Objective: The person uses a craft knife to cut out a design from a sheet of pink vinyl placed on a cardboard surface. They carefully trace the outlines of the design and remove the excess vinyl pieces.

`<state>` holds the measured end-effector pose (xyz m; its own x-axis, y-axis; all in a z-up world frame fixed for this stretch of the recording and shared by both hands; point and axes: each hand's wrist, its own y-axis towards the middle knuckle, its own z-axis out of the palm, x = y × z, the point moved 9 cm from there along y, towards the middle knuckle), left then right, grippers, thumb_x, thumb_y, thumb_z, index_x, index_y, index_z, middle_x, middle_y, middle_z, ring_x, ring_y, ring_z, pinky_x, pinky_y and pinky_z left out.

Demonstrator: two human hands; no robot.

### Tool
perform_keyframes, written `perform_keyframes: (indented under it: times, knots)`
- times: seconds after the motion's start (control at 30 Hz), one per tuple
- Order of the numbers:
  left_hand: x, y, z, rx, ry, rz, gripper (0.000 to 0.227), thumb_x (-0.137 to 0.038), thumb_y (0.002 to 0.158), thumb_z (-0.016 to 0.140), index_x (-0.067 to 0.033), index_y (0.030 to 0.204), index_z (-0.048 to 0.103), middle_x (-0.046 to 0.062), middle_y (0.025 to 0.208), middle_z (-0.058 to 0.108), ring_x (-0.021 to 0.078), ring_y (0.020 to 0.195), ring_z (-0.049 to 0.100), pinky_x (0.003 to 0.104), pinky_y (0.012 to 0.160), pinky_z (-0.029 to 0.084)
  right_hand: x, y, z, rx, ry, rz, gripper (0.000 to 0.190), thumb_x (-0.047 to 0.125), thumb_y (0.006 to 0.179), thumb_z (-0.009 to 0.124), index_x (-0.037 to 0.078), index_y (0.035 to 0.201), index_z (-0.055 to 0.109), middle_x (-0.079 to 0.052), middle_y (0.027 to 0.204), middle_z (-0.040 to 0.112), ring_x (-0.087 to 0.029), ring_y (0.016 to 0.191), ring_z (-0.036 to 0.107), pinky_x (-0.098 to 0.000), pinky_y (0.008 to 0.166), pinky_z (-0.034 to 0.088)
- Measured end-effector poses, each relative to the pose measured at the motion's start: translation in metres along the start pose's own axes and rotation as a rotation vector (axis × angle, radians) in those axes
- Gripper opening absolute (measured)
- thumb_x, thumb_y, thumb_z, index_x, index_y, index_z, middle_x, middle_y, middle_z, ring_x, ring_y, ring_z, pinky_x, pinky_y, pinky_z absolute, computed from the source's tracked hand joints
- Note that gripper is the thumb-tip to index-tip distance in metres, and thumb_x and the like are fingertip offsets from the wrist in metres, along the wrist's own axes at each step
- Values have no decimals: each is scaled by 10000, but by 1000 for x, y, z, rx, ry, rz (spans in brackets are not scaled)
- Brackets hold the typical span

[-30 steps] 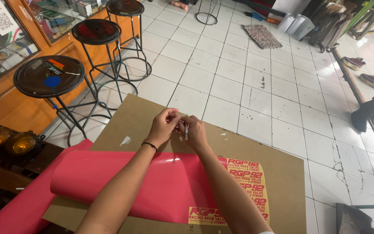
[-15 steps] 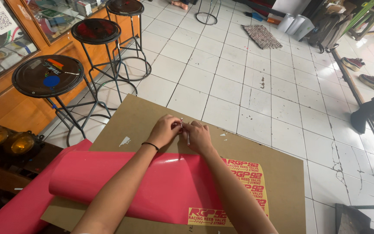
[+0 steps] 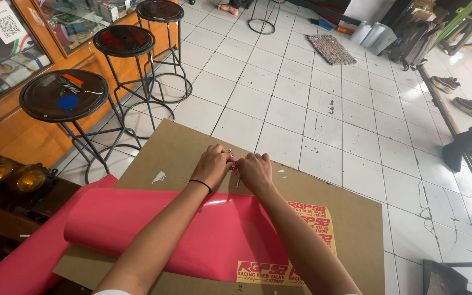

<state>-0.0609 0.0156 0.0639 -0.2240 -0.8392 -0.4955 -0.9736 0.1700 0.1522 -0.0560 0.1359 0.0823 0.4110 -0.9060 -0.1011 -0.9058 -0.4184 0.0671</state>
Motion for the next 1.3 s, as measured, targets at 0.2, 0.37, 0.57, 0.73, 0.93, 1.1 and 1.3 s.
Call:
perform_keyframes:
  times: [0.2, 0.37, 0.57, 0.73, 0.93, 1.1, 1.3]
  knots:
    - [-4, -2, -11, -29, -29, -26, 114, -250, 918, 717, -142, 950, 738, 37, 1049, 562, 295, 1144, 566, 428, 940, 543, -9, 4, 0, -51, -1, 39, 169, 308, 967, 654, 213, 946, 792, -22, 850, 703, -213, 885, 696, -378, 852, 406]
    - [-5, -5, -21, -77, -56, -34, 199, -339, 912, 721, -167, 1009, 704, -2, 1094, 540, 257, 1173, 545, 400, 962, 526, -12, -3, -7, -144, 98, -8, 144, 277, 901, 681, 225, 999, 774, -26, 856, 682, -237, 891, 692, -395, 887, 434]
    - [-2, 12, -39, -384, -215, 140, 139, -240, 908, 716, -145, 1006, 687, 25, 1001, 598, 280, 1047, 608, 408, 950, 512, -11, -8, -28, -246, 259, -102, 288, 205, 859, 714, 223, 1146, 725, -31, 908, 671, -246, 939, 696, -435, 942, 476]
    - [-15, -4, -54, -301, -339, 176, 172, -207, 907, 733, -142, 1064, 708, 59, 968, 647, 272, 968, 669, 379, 883, 547, -18, -12, -18, -198, 434, -64, 261, 188, 994, 560, 232, 1197, 719, -16, 892, 657, -238, 937, 694, -403, 947, 456]
    - [-23, -11, -39, -94, -279, 133, 246, -286, 967, 678, -120, 1138, 737, 103, 1041, 649, 317, 1036, 684, 410, 908, 566, -14, -17, -28, -161, 505, -76, 302, 230, 1064, 482, 277, 1289, 678, 1, 937, 659, -228, 998, 691, -389, 962, 450]
    - [-20, -4, -35, -165, -177, 153, 136, -245, 971, 665, -141, 1016, 741, 41, 958, 627, 260, 959, 687, 386, 849, 577, -13, -17, -12, -132, 464, -105, 337, 189, 1044, 509, 267, 1324, 679, -16, 924, 671, -238, 984, 702, -405, 941, 446]
    - [7, 3, -29, -235, -130, 129, 61, -201, 947, 660, -153, 935, 697, 25, 921, 602, 253, 938, 685, 385, 805, 575, -18, -17, -17, -193, 623, -84, 338, 178, 1021, 528, 174, 1305, 711, -56, 853, 686, -267, 924, 715, -416, 912, 478]
